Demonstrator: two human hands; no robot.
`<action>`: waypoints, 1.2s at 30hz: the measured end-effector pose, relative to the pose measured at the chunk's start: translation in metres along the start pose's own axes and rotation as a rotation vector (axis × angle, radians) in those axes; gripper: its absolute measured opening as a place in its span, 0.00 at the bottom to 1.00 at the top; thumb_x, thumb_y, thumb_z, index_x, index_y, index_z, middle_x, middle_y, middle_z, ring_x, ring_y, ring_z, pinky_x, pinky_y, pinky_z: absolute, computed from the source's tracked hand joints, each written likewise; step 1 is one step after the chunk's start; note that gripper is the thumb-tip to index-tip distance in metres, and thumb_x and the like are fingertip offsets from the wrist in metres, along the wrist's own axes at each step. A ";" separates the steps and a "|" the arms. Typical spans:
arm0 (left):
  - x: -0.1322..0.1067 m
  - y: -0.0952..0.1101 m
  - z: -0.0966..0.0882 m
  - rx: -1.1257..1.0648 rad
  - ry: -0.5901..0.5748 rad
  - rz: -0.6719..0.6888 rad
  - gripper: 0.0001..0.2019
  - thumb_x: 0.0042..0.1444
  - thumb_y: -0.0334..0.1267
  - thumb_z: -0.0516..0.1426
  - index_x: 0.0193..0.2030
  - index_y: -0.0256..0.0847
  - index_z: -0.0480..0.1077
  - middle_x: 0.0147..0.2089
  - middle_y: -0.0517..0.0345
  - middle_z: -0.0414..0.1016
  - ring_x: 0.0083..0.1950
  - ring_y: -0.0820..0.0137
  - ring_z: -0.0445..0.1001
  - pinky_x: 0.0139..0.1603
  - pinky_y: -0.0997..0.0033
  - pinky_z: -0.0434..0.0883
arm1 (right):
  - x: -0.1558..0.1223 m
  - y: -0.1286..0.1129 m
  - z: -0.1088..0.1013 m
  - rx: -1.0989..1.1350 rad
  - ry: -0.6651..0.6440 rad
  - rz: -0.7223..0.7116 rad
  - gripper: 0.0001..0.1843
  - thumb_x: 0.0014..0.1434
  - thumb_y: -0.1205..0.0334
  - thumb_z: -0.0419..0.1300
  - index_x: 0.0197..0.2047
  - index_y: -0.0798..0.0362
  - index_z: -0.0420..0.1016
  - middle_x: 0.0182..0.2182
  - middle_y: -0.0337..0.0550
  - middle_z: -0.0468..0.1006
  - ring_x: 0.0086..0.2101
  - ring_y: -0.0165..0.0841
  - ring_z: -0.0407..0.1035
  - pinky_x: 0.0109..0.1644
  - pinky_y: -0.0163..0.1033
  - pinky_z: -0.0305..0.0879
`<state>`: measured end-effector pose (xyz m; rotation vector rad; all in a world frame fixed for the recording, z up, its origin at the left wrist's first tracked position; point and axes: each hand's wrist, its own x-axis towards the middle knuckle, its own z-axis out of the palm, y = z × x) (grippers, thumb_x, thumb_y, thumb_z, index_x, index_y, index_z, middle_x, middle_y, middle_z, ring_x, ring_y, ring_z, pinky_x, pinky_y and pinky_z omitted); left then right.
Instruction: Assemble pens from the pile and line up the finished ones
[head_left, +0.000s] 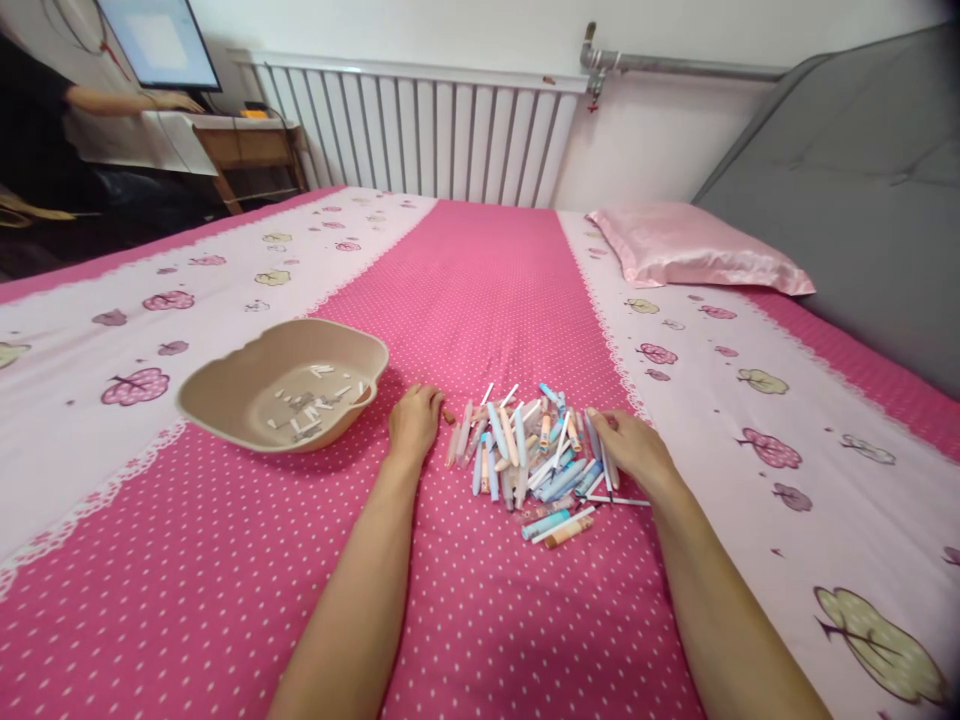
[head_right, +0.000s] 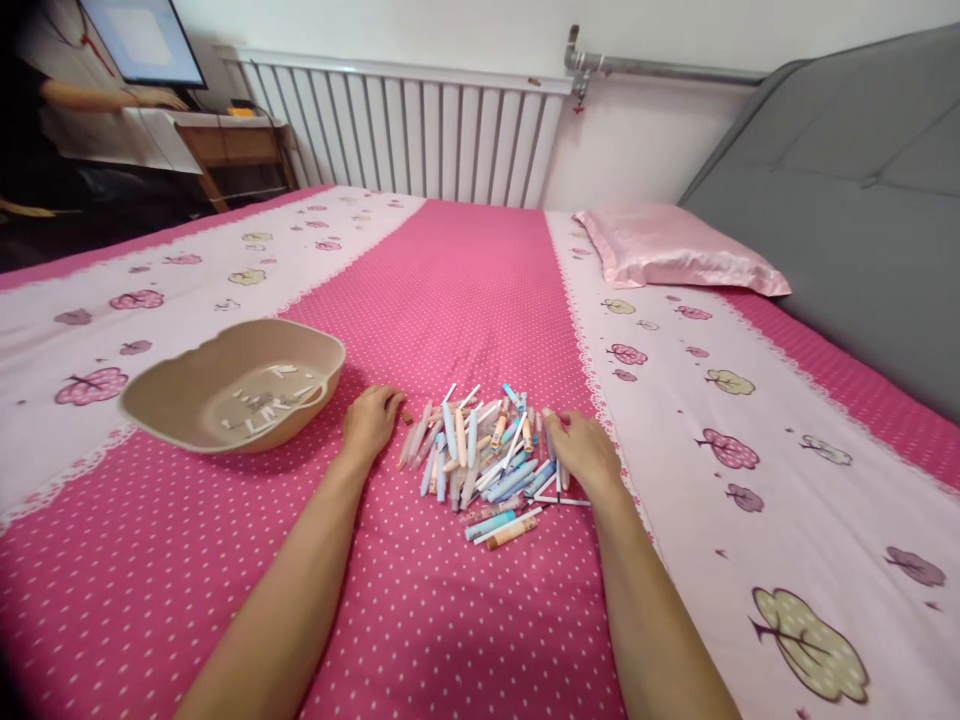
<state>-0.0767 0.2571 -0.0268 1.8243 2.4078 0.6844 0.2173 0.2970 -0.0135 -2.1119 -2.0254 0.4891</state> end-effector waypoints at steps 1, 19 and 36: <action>0.000 0.000 -0.001 -0.003 0.002 -0.009 0.19 0.63 0.41 0.42 0.38 0.40 0.73 0.40 0.48 0.74 0.40 0.63 0.72 0.37 0.68 0.62 | 0.000 0.000 0.000 -0.003 0.000 0.000 0.32 0.61 0.44 0.40 0.50 0.57 0.73 0.45 0.58 0.77 0.47 0.49 0.69 0.45 0.45 0.60; 0.002 -0.004 -0.009 -0.049 0.047 0.076 0.10 0.53 0.37 0.53 0.37 0.39 0.75 0.42 0.45 0.75 0.49 0.52 0.67 0.50 0.53 0.61 | -0.005 -0.004 -0.006 0.011 0.051 0.048 0.32 0.60 0.42 0.41 0.50 0.58 0.72 0.46 0.60 0.75 0.47 0.48 0.69 0.46 0.45 0.60; -0.106 0.135 -0.159 -0.854 -0.093 0.267 0.36 0.57 0.63 0.37 0.12 0.39 0.63 0.14 0.58 0.64 0.19 0.73 0.65 0.25 0.72 0.59 | -0.175 -0.100 -0.109 0.975 0.122 -0.519 0.41 0.58 0.32 0.30 0.19 0.54 0.66 0.13 0.33 0.52 0.16 0.25 0.50 0.22 0.34 0.46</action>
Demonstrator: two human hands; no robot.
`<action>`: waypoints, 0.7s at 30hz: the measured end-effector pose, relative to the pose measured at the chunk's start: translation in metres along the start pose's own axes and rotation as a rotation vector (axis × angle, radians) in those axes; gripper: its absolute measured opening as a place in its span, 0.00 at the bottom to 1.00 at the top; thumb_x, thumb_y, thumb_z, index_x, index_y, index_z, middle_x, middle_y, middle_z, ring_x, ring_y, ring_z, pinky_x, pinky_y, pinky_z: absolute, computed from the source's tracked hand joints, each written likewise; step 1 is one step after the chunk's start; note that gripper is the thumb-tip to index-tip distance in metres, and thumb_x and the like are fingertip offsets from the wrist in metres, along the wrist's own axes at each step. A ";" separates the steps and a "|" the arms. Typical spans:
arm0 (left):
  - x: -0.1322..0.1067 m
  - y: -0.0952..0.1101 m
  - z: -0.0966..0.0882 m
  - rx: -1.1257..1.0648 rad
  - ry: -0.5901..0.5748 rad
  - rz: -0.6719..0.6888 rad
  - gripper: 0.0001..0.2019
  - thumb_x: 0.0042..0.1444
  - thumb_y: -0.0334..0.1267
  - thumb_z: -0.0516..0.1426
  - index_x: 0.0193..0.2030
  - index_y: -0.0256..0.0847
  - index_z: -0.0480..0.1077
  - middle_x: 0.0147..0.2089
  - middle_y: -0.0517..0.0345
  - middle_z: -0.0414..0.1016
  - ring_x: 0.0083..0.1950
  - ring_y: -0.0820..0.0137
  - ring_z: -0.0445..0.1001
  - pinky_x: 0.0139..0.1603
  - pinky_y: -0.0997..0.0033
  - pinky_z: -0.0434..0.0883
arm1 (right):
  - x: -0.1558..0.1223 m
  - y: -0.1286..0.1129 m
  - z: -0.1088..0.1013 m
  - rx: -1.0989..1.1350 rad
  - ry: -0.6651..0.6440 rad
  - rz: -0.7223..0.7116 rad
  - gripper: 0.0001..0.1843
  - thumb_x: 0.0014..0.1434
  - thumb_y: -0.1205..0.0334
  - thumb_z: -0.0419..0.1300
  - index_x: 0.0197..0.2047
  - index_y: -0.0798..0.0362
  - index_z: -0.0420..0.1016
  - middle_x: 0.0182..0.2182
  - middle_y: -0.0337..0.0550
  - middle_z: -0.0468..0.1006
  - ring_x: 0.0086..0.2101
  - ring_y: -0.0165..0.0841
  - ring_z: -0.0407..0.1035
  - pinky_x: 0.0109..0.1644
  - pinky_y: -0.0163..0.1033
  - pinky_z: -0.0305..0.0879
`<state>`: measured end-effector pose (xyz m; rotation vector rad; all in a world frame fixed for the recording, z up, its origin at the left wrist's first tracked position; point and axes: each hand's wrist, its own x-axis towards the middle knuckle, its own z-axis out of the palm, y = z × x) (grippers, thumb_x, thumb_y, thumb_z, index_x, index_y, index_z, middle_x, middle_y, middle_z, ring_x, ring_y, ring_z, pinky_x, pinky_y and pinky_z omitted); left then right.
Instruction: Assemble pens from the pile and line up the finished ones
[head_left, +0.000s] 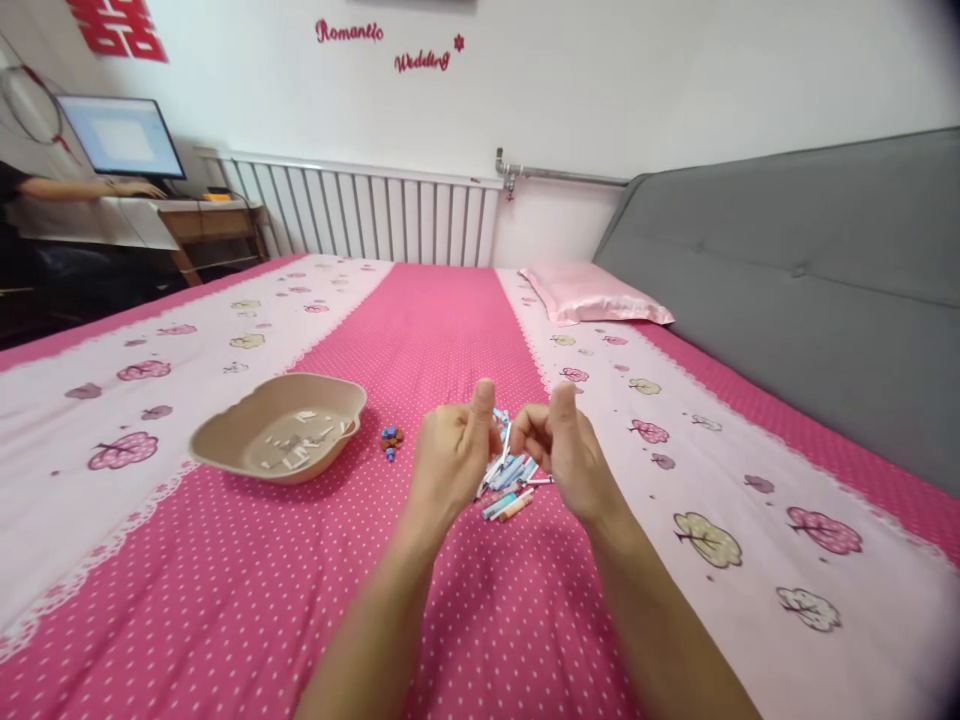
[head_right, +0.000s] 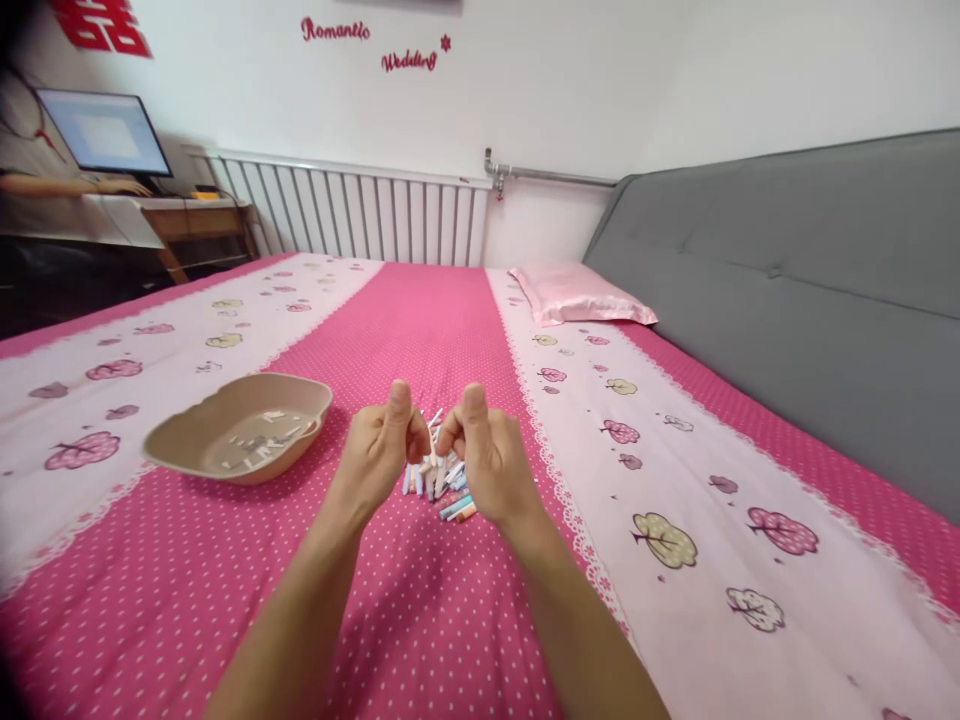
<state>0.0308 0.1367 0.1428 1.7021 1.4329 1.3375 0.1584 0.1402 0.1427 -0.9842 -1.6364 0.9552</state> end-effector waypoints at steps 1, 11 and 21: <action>-0.004 0.008 0.000 0.011 -0.002 -0.007 0.37 0.57 0.64 0.35 0.12 0.40 0.62 0.12 0.59 0.60 0.18 0.74 0.62 0.23 0.72 0.57 | -0.007 -0.006 -0.001 -0.019 -0.010 -0.014 0.41 0.57 0.31 0.28 0.19 0.54 0.64 0.13 0.33 0.51 0.17 0.25 0.49 0.22 0.34 0.45; -0.017 -0.019 0.020 0.083 -0.079 -0.084 0.36 0.48 0.70 0.23 0.12 0.42 0.46 0.12 0.62 0.47 0.17 0.75 0.50 0.20 0.70 0.47 | -0.014 0.032 0.005 -0.220 0.021 0.067 0.40 0.48 0.26 0.19 0.16 0.52 0.47 0.14 0.36 0.50 0.18 0.27 0.49 0.24 0.36 0.45; -0.007 -0.050 0.029 0.111 0.092 -0.243 0.35 0.52 0.69 0.29 0.10 0.43 0.46 0.12 0.61 0.49 0.17 0.74 0.51 0.21 0.69 0.47 | 0.002 0.057 0.019 -0.175 -0.052 0.216 0.41 0.53 0.27 0.24 0.13 0.52 0.54 0.12 0.38 0.58 0.17 0.27 0.55 0.23 0.34 0.49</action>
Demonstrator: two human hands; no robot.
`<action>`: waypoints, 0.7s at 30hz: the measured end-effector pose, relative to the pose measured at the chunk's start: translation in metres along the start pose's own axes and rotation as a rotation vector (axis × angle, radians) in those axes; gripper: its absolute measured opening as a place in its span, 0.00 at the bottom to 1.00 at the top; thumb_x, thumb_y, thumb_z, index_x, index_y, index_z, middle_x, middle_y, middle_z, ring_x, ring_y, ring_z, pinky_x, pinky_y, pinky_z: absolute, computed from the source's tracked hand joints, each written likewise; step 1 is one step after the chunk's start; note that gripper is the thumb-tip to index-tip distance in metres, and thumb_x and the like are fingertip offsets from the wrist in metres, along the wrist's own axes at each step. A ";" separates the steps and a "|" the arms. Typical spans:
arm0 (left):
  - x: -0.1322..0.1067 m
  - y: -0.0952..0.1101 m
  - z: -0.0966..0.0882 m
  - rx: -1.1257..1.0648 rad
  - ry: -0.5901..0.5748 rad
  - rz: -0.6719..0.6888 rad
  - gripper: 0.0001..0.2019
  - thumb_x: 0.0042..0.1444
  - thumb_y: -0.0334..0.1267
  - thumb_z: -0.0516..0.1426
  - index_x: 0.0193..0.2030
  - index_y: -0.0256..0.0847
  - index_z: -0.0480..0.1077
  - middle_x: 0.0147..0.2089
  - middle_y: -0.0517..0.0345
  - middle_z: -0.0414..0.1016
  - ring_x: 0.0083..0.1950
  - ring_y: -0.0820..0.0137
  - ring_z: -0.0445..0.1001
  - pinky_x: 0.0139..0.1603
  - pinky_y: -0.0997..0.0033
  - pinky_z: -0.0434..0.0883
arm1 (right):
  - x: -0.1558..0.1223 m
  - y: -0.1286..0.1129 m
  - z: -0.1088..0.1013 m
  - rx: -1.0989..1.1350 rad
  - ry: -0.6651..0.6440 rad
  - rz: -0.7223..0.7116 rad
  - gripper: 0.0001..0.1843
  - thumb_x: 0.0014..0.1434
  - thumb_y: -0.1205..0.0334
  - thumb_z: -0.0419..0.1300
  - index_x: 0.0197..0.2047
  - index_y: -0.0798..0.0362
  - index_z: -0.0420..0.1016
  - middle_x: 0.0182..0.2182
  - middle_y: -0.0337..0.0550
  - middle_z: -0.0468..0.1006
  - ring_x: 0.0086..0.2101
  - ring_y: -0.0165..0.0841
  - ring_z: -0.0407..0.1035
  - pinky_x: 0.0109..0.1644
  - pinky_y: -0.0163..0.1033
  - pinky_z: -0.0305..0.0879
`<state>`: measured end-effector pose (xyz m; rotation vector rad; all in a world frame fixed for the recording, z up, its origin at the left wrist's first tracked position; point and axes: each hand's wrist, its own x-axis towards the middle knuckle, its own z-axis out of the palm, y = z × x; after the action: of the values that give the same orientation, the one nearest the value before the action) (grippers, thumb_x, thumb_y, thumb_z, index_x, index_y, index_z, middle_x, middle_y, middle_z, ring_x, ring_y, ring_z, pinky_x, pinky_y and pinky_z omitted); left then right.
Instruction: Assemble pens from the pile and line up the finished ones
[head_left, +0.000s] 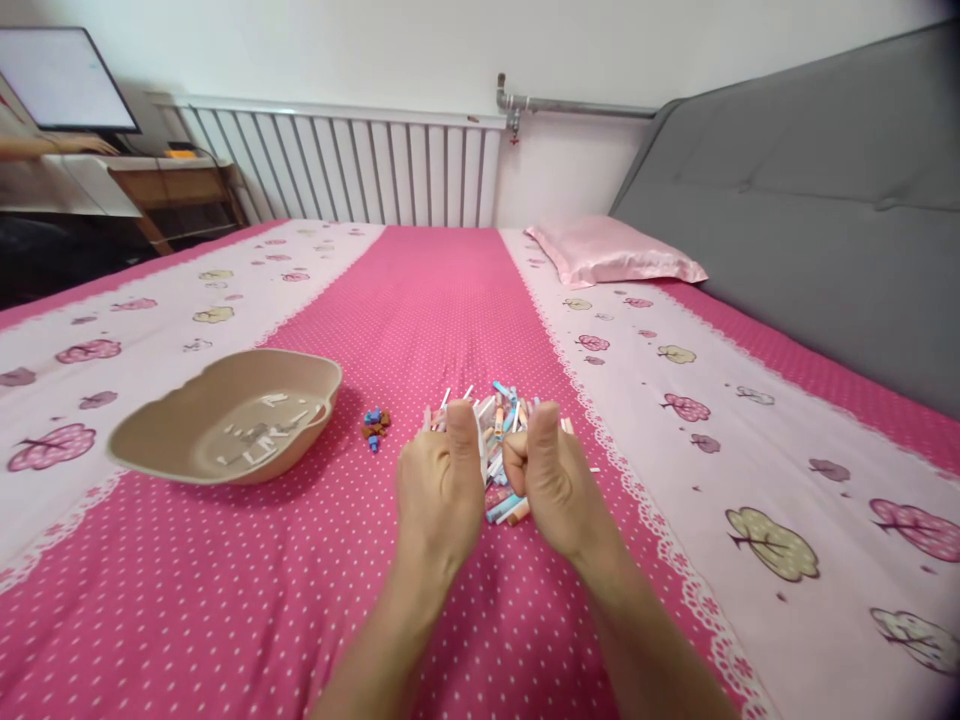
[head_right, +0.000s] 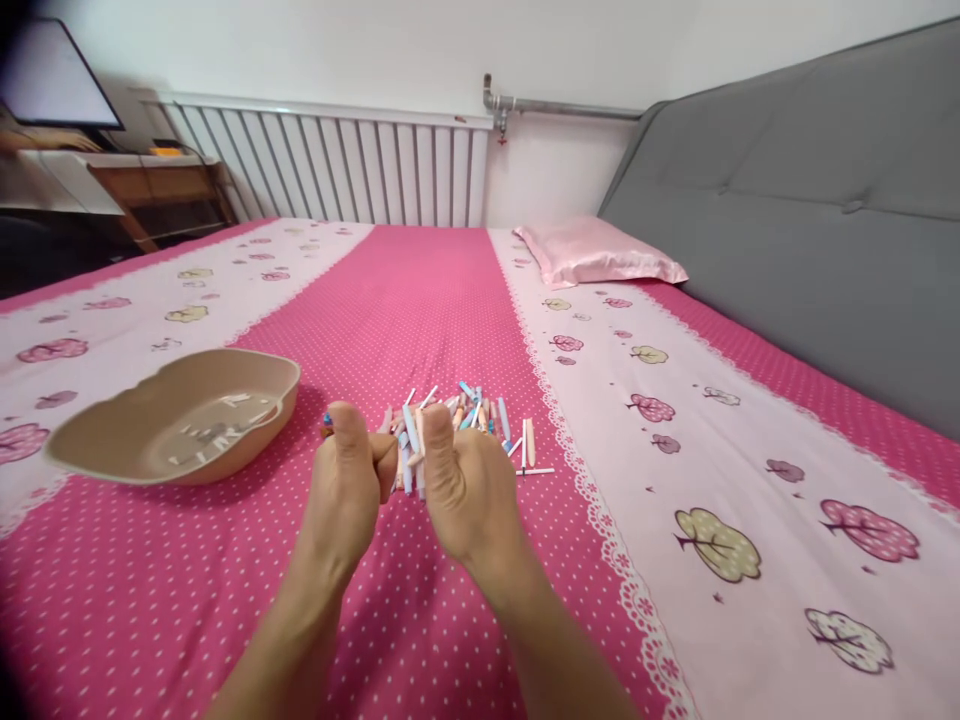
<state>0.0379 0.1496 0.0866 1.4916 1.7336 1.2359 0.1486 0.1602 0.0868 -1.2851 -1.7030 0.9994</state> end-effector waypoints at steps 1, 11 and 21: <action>0.001 -0.002 0.002 0.018 0.014 -0.003 0.35 0.52 0.68 0.29 0.10 0.43 0.46 0.12 0.61 0.48 0.17 0.74 0.51 0.21 0.69 0.47 | 0.002 0.003 0.000 -0.014 0.009 0.018 0.41 0.53 0.28 0.25 0.13 0.52 0.54 0.12 0.38 0.58 0.17 0.27 0.55 0.23 0.34 0.49; 0.024 -0.027 0.013 0.364 0.005 -0.063 0.36 0.55 0.65 0.29 0.08 0.43 0.52 0.12 0.57 0.54 0.16 0.70 0.55 0.22 0.70 0.48 | 0.028 0.034 0.009 -0.197 0.063 0.110 0.42 0.54 0.29 0.22 0.11 0.51 0.54 0.11 0.40 0.58 0.17 0.29 0.55 0.25 0.36 0.49; 0.025 -0.027 0.013 0.408 0.018 -0.080 0.37 0.56 0.64 0.29 0.08 0.44 0.54 0.11 0.55 0.55 0.16 0.68 0.57 0.22 0.70 0.50 | 0.031 0.036 0.012 -0.205 0.051 0.135 0.42 0.55 0.30 0.23 0.10 0.50 0.54 0.11 0.40 0.59 0.16 0.29 0.56 0.25 0.37 0.50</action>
<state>0.0299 0.1778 0.0610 1.6135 2.1281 0.8916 0.1448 0.1949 0.0524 -1.5622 -1.7329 0.8775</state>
